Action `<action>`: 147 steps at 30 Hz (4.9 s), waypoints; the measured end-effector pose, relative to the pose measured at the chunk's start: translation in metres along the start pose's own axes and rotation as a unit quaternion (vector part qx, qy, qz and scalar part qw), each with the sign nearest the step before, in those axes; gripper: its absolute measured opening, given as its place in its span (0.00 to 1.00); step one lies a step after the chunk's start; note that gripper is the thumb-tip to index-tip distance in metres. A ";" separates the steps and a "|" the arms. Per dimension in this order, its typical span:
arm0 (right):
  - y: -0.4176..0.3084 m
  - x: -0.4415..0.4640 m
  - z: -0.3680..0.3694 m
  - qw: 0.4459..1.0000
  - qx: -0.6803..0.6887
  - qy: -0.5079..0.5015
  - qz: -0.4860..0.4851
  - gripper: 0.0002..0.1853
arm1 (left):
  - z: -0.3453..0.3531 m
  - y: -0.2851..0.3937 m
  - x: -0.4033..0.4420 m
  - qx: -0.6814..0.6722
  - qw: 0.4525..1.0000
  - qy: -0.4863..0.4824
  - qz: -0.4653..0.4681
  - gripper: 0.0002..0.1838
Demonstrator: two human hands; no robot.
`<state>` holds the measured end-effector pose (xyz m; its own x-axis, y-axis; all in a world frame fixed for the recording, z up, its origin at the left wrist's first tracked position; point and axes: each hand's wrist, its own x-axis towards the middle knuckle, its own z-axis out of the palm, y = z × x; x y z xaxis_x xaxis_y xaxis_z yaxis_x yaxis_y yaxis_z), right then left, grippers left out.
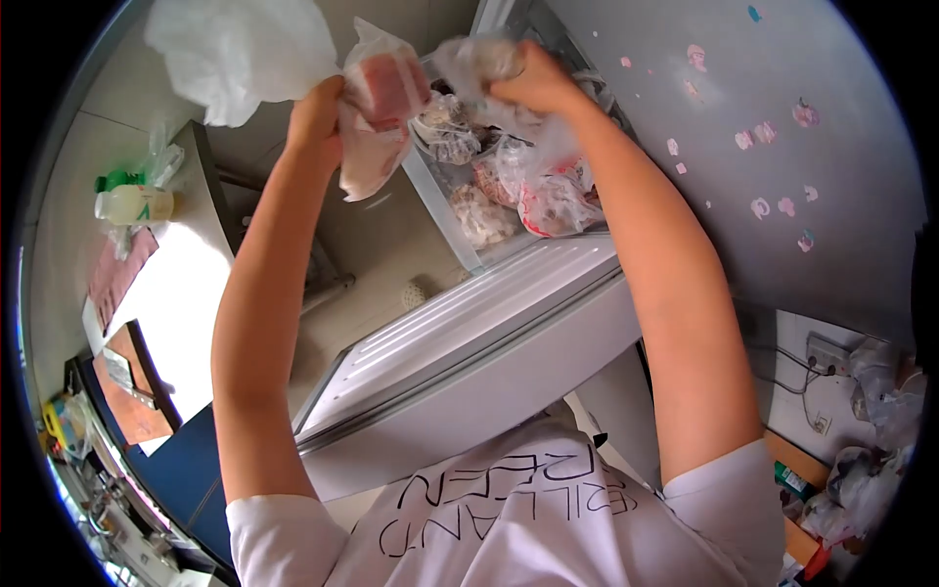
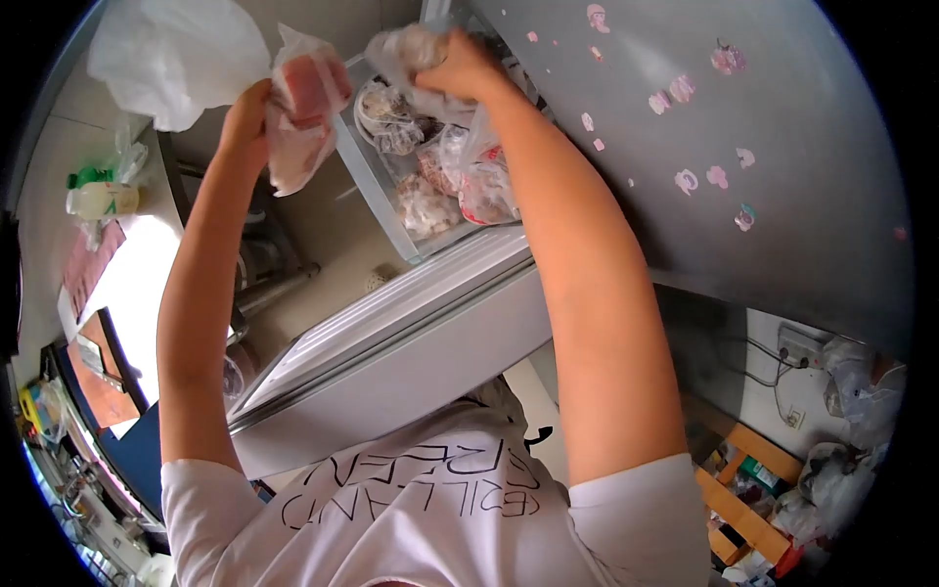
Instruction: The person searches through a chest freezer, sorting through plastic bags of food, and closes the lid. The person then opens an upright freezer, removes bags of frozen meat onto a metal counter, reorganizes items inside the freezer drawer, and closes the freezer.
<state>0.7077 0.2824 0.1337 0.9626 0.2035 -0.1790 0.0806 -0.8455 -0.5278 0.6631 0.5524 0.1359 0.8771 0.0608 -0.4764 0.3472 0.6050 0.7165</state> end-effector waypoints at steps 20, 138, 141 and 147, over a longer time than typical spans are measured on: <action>-0.029 -0.032 -0.030 0.966 0.181 0.170 -0.074 0.34 | 0.062 -0.179 0.031 0.538 0.675 -0.412 0.294 0.22; -0.112 -0.111 -0.049 0.959 0.141 0.247 0.018 0.17 | -0.009 -0.075 0.005 0.221 0.968 -0.106 -0.059 0.33; -0.142 -0.111 -0.064 0.930 0.236 0.272 -0.080 0.17 | 0.019 -0.119 0.014 0.217 0.957 -0.192 -0.012 0.33; -0.185 -0.102 -0.067 0.895 0.401 0.180 -0.070 0.18 | 0.055 -0.188 0.031 0.294 0.932 -0.146 -0.156 0.39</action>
<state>0.6124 0.3851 0.3057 0.9901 -0.0150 0.1397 0.1353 -0.1673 -0.9766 0.6434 0.3964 0.0145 0.7267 -0.3150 -0.6105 0.6465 0.0131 0.7628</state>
